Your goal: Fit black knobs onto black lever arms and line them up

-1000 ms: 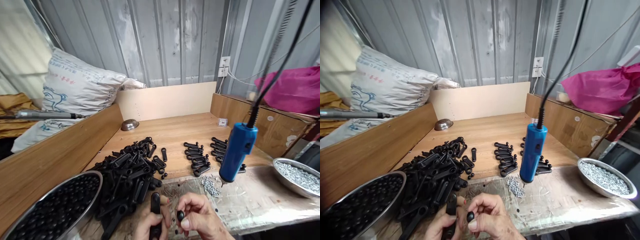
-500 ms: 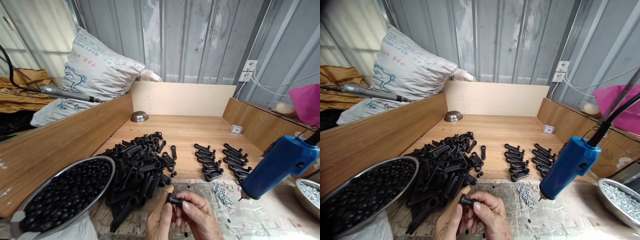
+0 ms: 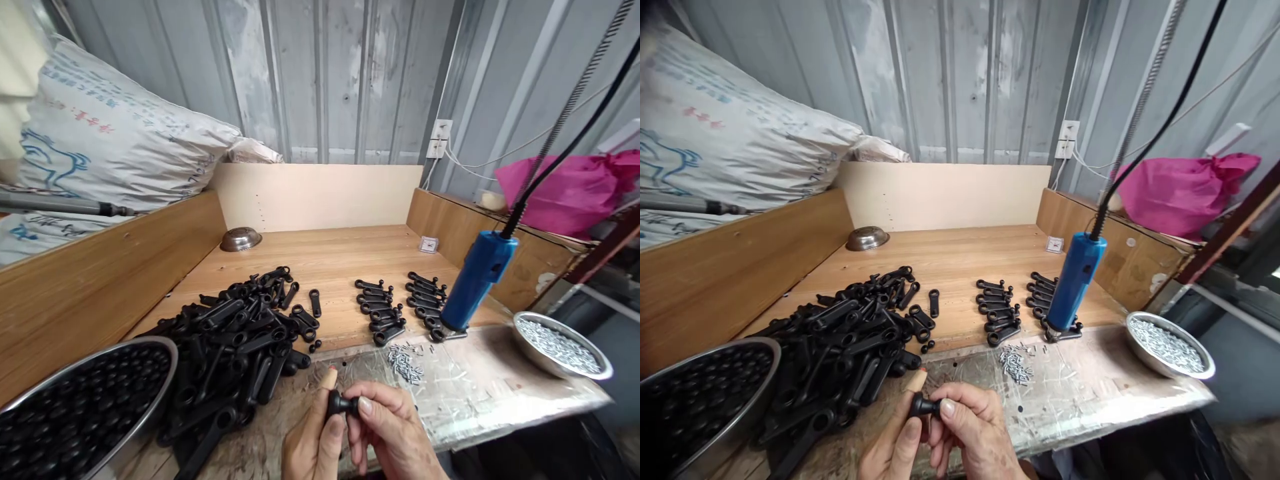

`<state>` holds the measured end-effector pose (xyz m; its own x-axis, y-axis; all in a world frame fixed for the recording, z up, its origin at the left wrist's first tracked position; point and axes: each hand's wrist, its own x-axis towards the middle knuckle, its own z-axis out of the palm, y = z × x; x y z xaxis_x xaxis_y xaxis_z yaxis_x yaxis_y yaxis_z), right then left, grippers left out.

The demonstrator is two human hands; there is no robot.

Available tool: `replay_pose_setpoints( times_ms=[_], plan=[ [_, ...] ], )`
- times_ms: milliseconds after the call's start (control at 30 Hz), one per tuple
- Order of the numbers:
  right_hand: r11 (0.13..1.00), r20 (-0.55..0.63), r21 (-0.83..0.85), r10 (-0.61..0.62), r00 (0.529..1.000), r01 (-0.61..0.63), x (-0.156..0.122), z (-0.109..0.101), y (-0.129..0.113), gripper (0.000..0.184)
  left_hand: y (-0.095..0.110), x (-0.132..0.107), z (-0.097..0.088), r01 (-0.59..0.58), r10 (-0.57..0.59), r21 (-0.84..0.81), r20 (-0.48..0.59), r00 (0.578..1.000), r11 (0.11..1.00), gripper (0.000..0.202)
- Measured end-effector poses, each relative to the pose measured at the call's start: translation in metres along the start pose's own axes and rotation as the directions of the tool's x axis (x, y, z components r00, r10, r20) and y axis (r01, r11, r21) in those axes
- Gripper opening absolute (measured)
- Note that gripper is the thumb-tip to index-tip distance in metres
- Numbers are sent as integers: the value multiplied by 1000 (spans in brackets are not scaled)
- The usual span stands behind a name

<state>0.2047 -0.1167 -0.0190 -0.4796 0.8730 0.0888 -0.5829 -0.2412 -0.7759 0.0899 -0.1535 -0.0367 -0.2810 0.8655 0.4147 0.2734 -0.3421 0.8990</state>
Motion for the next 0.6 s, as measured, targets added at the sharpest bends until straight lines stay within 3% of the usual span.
replay_pose_setpoints(
  times_ms=[167, 300, 367, 467, 533, 600],
  plan=[
    [990, -57, -52, -136, 989, 133, -6, -7, 5, 29, -1, -1, 14, -157, 154, 107, 31, 988, 982, 48],
    [981, -251, -181, -113, 961, 68, -5, 0, 0, 43, -9, -2, 24, -234, 239, 188, -7, 971, 954, 42],
    [982, -296, -191, -54, 954, -3, 3, 0, -1, 50, -15, 1, 28, -156, 165, 218, -22, 986, 963, 46],
    [958, -331, -240, 69, 941, -155, 23, -6, 0, 52, -27, 11, 32, 47, -47, 214, -8, 999, 976, 63],
    [907, -301, -370, 86, 950, -200, 40, -10, -1, 46, -35, 20, 31, 172, -176, 177, 11, 984, 969, 70],
    [836, -232, -518, 64, 971, -179, 60, -12, -7, 40, -44, 28, 27, 211, -218, 135, 39, 975, 968, 75]
  ],
)
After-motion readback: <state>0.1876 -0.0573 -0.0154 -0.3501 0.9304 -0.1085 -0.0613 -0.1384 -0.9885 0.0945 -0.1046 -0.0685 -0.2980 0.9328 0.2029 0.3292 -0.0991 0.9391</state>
